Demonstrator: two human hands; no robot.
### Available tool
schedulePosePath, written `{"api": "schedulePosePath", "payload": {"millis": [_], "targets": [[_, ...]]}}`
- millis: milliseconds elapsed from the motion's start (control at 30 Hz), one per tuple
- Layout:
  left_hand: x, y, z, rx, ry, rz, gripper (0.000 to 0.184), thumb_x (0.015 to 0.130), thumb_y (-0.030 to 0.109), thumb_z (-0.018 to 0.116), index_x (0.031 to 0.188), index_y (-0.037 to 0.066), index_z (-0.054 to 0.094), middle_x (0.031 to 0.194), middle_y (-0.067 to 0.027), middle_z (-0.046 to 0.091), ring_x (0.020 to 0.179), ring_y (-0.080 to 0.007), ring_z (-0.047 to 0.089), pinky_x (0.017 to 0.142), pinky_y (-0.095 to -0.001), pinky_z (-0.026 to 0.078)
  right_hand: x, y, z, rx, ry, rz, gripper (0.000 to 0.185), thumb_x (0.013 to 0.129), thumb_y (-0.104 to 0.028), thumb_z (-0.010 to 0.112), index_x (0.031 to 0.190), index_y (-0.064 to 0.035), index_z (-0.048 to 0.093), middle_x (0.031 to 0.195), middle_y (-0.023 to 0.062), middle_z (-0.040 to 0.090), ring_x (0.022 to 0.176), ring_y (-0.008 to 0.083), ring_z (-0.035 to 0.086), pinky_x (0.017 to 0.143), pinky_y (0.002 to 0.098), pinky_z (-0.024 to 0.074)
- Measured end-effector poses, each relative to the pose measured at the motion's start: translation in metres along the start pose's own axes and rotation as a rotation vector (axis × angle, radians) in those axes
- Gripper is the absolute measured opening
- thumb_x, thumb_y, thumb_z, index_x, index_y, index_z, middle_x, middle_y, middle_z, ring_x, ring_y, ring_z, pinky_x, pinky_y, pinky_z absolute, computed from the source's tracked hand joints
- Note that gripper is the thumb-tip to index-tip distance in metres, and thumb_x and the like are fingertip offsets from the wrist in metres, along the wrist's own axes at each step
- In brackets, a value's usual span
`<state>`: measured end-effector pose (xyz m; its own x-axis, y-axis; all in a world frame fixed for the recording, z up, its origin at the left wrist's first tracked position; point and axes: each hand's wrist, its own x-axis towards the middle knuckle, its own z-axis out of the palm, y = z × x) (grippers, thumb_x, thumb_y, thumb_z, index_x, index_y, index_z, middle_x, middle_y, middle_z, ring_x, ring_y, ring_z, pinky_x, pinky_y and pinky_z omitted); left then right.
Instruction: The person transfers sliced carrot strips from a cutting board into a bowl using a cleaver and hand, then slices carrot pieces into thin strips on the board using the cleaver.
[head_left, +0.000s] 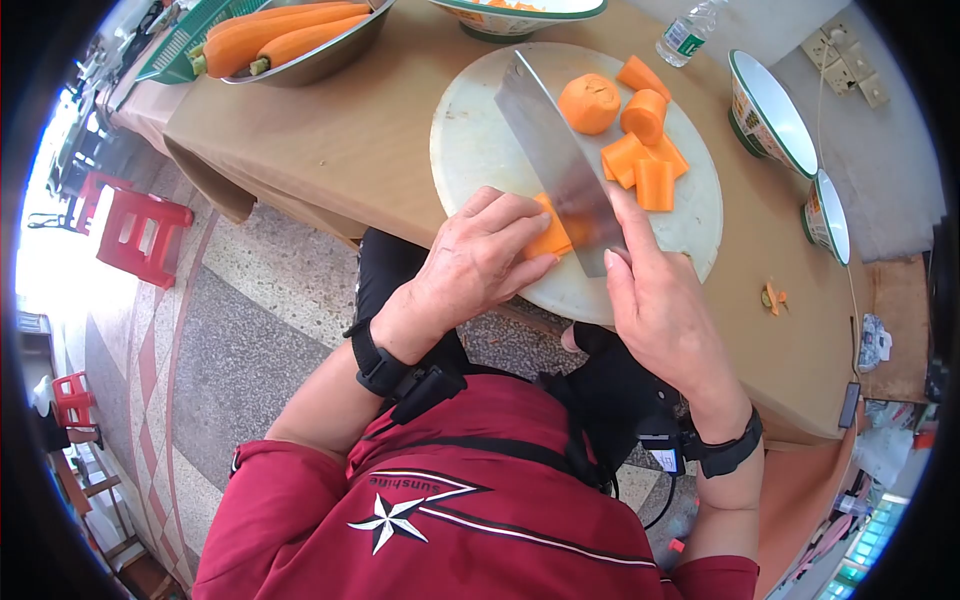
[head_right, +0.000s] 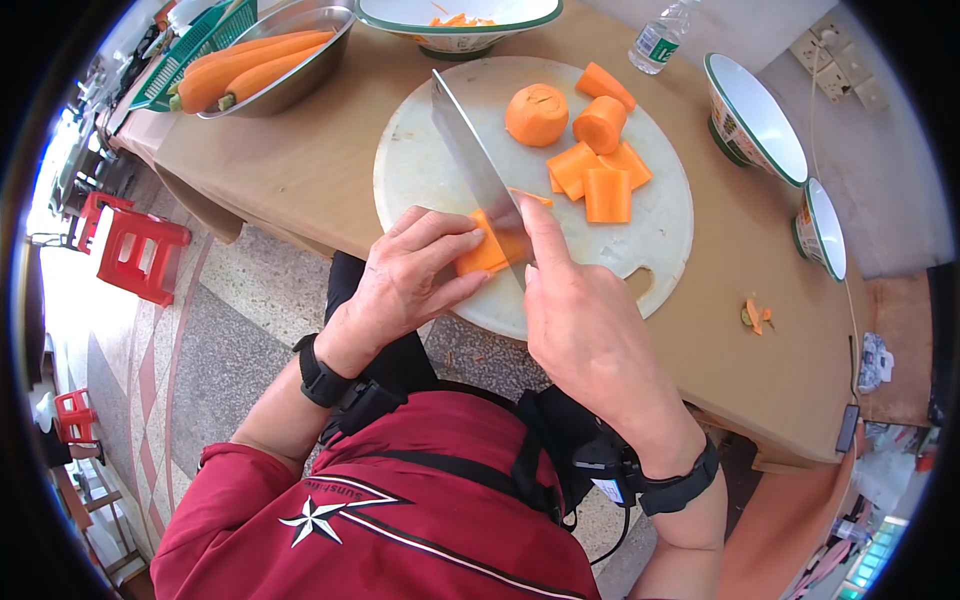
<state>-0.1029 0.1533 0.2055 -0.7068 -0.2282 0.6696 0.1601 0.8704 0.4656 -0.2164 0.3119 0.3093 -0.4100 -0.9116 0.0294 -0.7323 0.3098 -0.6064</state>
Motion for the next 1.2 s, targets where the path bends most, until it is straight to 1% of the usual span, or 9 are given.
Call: {"api": "schedulePosePath", "payload": {"millis": [267,333,433,533,633,700,833,933,1200], "targets": [[0.001,0.0,-0.003,-0.018,-0.025,0.006,0.034,0.071,0.012,0.079,0.102,0.002,0.067,0.103,-0.0083,0.064,0.086,-0.0273,0.059,0.077,-0.036,0.052,0.023,-0.001,0.009,-0.09,-0.022,-0.021,0.047,0.093,-0.006,0.048,0.139,-0.0012,0.038,0.073,0.0281,0.06,0.07,0.0469,0.06,0.065,0.0522,0.0443],[0.0,0.0,-0.001,-0.018,-0.025,0.014,0.027,0.073,0.015,0.076,0.093,0.003,0.064,0.101,-0.0082,0.06,0.087,-0.0275,0.056,0.079,-0.0369,0.05,0.031,0.003,0.011,-0.096,-0.013,-0.037,0.047,0.092,-0.006,0.048,0.138,-0.0003,0.039,0.075,0.0288,0.06,0.073,0.047,0.06,0.066,0.0522,0.0446],[0.0,-0.001,0.0,-0.008,-0.026,0.017,0.028,0.073,0.015,0.076,0.094,0.003,0.064,0.101,-0.0081,0.06,0.087,-0.0275,0.056,0.079,-0.0369,0.05,0.045,0.002,0.014,-0.094,0.018,-0.082,0.047,0.092,-0.007,0.048,0.137,0.0012,0.039,0.079,0.0297,0.06,0.076,0.0468,0.06,0.068,0.0525,0.0442],[0.0,-0.001,0.0,-0.01,-0.02,0.013,0.028,0.072,0.015,0.076,0.094,0.003,0.064,0.101,-0.0082,0.06,0.088,-0.0275,0.056,0.079,-0.037,0.05,0.057,-0.004,0.014,-0.102,-0.01,-0.036,0.047,0.092,-0.008,0.047,0.137,0.0008,0.039,0.077,0.0297,0.06,0.074,0.0463,0.06,0.068,0.0522,0.0443],[0.0,-0.001,0.0,-0.02,-0.019,0.02,0.028,0.072,0.015,0.076,0.095,0.003,0.064,0.101,-0.0086,0.06,0.088,-0.0277,0.057,0.08,-0.0371,0.05,0.063,0.0,0.021,-0.128,0.055,-0.044,0.047,0.092,-0.009,0.047,0.138,-0.0007,0.039,0.074,0.0284,0.06,0.072,0.0456,0.06,0.067,0.0518,0.0446],[0.0,-0.001,0.0,-0.013,-0.024,0.015,0.031,0.072,0.013,0.078,0.098,0.003,0.066,0.102,-0.0086,0.062,0.088,-0.0276,0.058,0.079,-0.0367,0.051,0.066,-0.001,0.026,-0.093,0.11,0.042,0.053,0.087,-0.008,0.051,0.137,0.0039,0.038,0.071,0.0283,0.061,0.071,0.0466,0.062,0.068,0.0543,0.0466],[0.001,0.001,-0.002,-0.005,-0.023,0.006,0.035,0.071,0.013,0.079,0.102,0.001,0.068,0.103,-0.0091,0.064,0.087,-0.0272,0.059,0.077,-0.0365,0.052,0.069,0.016,0.031,-0.026,0.172,-0.016,0.053,0.089,-0.01,0.051,0.138,0.0038,0.036,0.069,0.0282,0.06,0.069,0.0466,0.061,0.065,0.0543,0.0459],[0.001,0.0,-0.001,-0.002,-0.016,0.01,0.036,0.071,0.013,0.08,0.102,0.001,0.067,0.103,-0.0098,0.064,0.086,-0.0269,0.059,0.076,-0.0364,0.052,0.065,0.027,0.031,0.031,0.256,-0.102,0.051,0.091,-0.011,0.049,0.139,0.0025,0.036,0.069,0.0273,0.06,0.067,0.0457,0.061,0.063,0.0531,0.0453],[0.0,-0.002,0.0,-0.017,0.01,0.031,0.037,0.07,0.013,0.08,0.102,0.0,0.067,0.104,-0.0106,0.063,0.085,-0.0267,0.059,0.075,-0.0358,0.052,0.03,0.021,0.013,0.193,0.206,0.068,0.046,0.093,-0.006,0.047,0.138,0.0004,0.04,0.084,0.0272,0.063,0.076,0.0424,0.064,0.067,0.0457,0.0488]]}}
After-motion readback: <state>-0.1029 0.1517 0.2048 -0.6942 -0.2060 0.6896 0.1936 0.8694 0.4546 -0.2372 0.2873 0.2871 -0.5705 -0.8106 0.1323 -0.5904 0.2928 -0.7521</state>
